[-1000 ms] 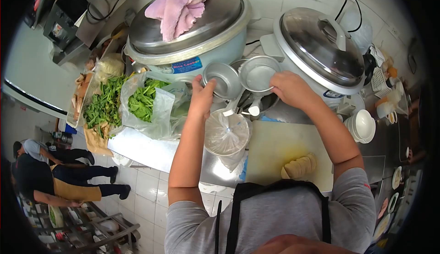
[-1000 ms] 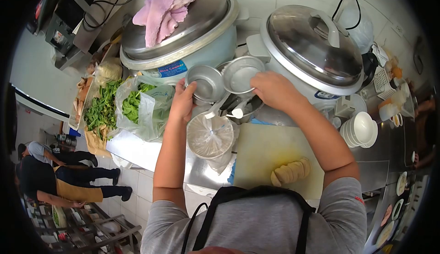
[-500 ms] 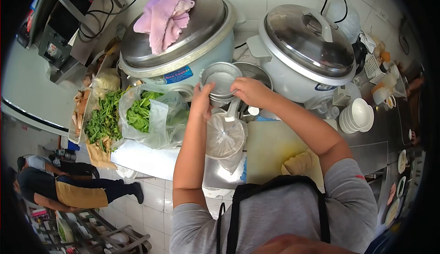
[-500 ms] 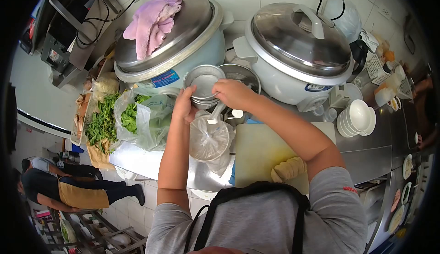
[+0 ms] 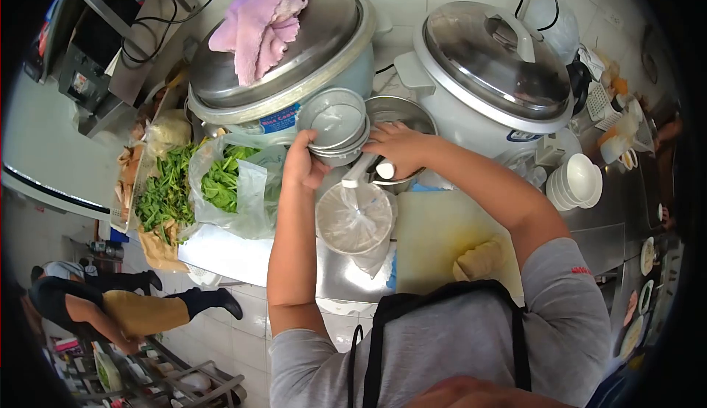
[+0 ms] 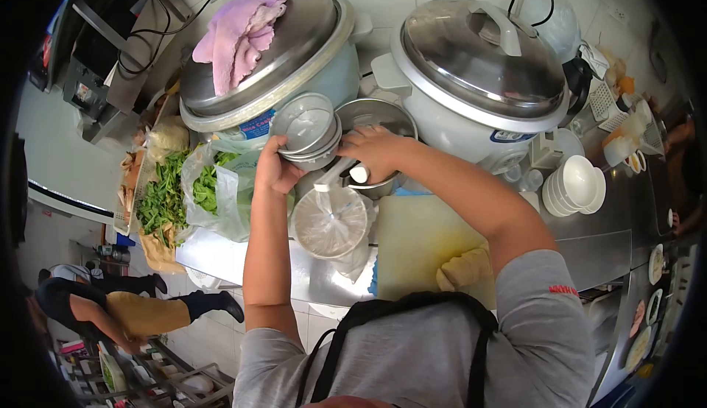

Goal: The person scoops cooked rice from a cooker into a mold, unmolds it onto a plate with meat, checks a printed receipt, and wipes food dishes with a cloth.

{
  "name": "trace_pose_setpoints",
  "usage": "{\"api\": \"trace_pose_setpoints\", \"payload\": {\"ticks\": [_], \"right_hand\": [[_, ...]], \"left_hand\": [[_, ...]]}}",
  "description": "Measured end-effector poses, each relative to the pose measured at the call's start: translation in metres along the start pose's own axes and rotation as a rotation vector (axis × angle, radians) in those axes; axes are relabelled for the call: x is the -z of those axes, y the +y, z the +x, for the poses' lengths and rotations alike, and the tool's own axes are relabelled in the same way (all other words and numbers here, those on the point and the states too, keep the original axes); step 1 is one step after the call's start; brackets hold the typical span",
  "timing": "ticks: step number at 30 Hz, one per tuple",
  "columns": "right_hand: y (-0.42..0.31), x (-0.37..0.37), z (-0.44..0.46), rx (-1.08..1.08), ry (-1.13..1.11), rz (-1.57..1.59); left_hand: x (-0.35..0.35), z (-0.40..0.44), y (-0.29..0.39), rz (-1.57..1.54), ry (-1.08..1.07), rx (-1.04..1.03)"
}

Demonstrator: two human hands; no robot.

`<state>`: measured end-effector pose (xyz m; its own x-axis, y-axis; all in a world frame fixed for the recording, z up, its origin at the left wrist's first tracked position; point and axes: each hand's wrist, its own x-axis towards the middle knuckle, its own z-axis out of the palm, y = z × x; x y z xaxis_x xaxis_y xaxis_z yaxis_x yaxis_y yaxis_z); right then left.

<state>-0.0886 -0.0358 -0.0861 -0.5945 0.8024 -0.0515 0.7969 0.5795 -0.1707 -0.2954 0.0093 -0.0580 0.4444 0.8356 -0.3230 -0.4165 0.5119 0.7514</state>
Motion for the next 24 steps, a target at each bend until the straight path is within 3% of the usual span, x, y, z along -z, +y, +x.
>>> {"api": "trace_pose_setpoints", "payload": {"ticks": [4,5,8,9,12,16,17,18,21,24], "right_hand": [[0.003,-0.013,0.024,0.071,-0.035,0.045],[0.002,-0.02,0.027,0.05,0.127,0.153],[0.0,-0.013,0.035,-0.045,-0.023,0.243],[0.0,-0.017,0.032,0.026,0.087,0.207],[0.006,-0.023,0.016,0.079,0.106,0.327],[0.017,-0.015,-0.018,0.088,0.576,0.588],[0.022,-0.022,-0.018,-0.01,0.63,0.793],[0.024,-0.017,-0.019,-0.072,0.74,0.721],[0.02,-0.01,-0.017,-0.458,0.971,0.913],[0.035,-0.016,-0.005,-0.576,1.123,0.882]], "left_hand": [[-0.006,-0.009,0.008,-0.032,-0.05,-0.029],[-0.002,-0.006,0.009,-0.032,-0.091,-0.027],[-0.005,-0.003,0.011,-0.018,-0.063,-0.011],[-0.006,-0.002,0.011,-0.01,-0.064,-0.009],[-0.003,0.004,0.008,0.018,-0.052,0.003],[0.007,0.009,0.004,0.094,-0.03,0.007],[0.007,0.009,0.002,0.13,-0.007,-0.008],[0.005,0.009,0.001,0.169,0.014,-0.024],[-0.01,0.011,-0.005,0.433,0.165,-0.106],[-0.015,0.032,-0.018,0.82,0.238,-0.247]]}}
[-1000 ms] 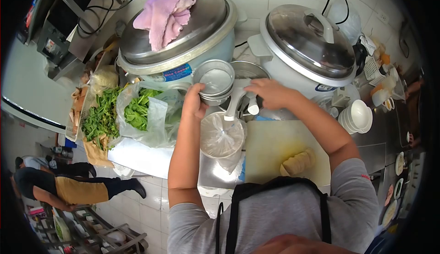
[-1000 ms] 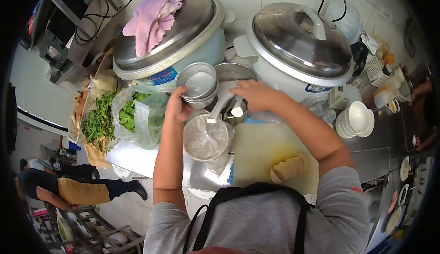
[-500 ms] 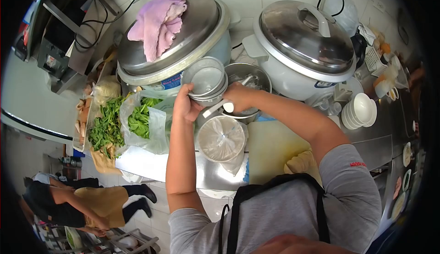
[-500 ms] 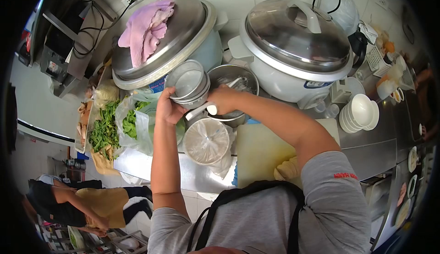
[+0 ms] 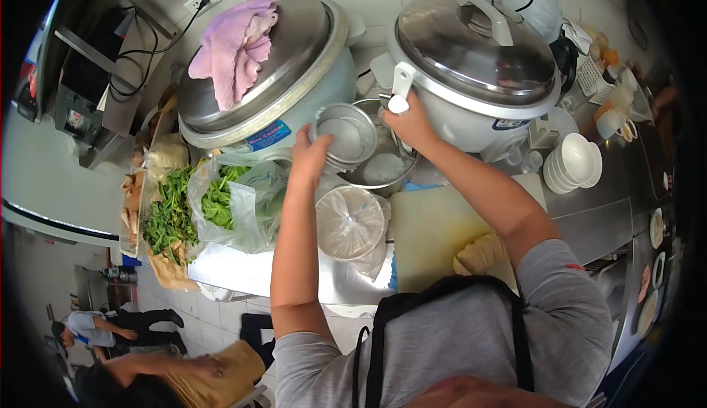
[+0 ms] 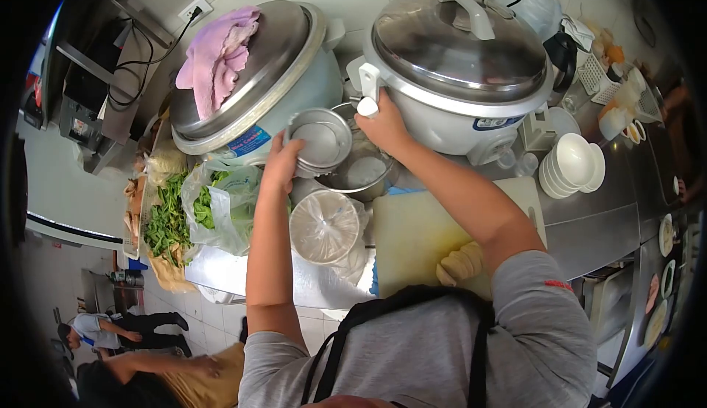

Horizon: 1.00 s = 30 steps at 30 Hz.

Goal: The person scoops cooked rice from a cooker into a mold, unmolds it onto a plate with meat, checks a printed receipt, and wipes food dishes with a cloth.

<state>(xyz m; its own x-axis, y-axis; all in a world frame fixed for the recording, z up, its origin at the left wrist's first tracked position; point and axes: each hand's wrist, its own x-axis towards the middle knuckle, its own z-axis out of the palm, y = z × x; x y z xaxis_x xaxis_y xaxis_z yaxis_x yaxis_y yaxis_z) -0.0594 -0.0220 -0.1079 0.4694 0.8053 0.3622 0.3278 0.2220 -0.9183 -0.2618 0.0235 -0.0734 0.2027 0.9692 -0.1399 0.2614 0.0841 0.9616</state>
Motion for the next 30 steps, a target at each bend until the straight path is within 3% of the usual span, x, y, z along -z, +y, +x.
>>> {"api": "trace_pose_setpoints", "payload": {"ticks": [1,8,12,13,15,16,18,19,21,22,24,25,26,27,29,30], "right_hand": [[-0.006,-0.001,0.0,0.041,0.045,-0.009],[-0.009,-0.002,-0.004,0.01,0.106,-0.04],[-0.013,-0.002,-0.01,-0.068,0.064,-0.08],[-0.009,-0.005,-0.01,-0.034,0.056,-0.049],[-0.008,-0.007,-0.015,0.029,-0.023,-0.039],[0.007,-0.019,-0.018,0.19,0.104,-0.147],[-0.023,-0.006,-0.024,0.097,-0.071,-0.151],[-0.006,-0.014,-0.019,0.057,-0.153,-0.238],[-0.01,-0.004,-0.033,0.099,-0.224,-0.498],[-0.011,0.001,-0.034,0.096,-0.285,-0.586],[-0.05,0.033,-0.04,0.006,-0.517,-0.655],[-0.058,0.043,-0.045,0.025,-0.557,-0.726],[-0.062,0.054,-0.05,0.041,-0.574,-0.716],[-0.067,0.071,-0.057,0.084,-0.589,-0.659],[-0.087,0.119,-0.082,0.015,-0.607,-0.612],[-0.092,0.141,-0.098,-0.015,-0.626,-0.587]], "left_hand": [[-0.006,0.008,-0.002,0.221,0.008,-0.028],[-0.05,0.019,-0.003,0.815,-0.138,-0.133],[-0.06,0.007,0.004,1.127,-0.003,-0.217],[-0.06,0.018,-0.009,1.315,0.072,-0.362],[-0.055,0.029,-0.024,1.481,0.064,-0.418],[-0.055,0.024,-0.017,1.573,0.022,-0.384],[-0.057,0.027,-0.025,1.696,0.012,-0.437],[-0.06,0.026,-0.021,1.732,-0.027,-0.37],[-0.056,0.029,-0.035,1.825,-0.042,-0.44],[-0.053,0.022,-0.028,1.655,-0.06,-0.535],[-0.036,0.045,-0.039,1.483,-0.206,-0.436],[-0.015,0.054,-0.049,0.985,-0.301,-0.598],[-0.012,0.029,-0.02,1.037,-0.333,-0.627],[0.005,0.022,-0.026,1.106,-0.197,-0.75],[0.007,-0.023,0.003,0.95,-0.117,-0.575],[0.011,-0.037,0.004,0.65,-0.149,-0.478]]}}
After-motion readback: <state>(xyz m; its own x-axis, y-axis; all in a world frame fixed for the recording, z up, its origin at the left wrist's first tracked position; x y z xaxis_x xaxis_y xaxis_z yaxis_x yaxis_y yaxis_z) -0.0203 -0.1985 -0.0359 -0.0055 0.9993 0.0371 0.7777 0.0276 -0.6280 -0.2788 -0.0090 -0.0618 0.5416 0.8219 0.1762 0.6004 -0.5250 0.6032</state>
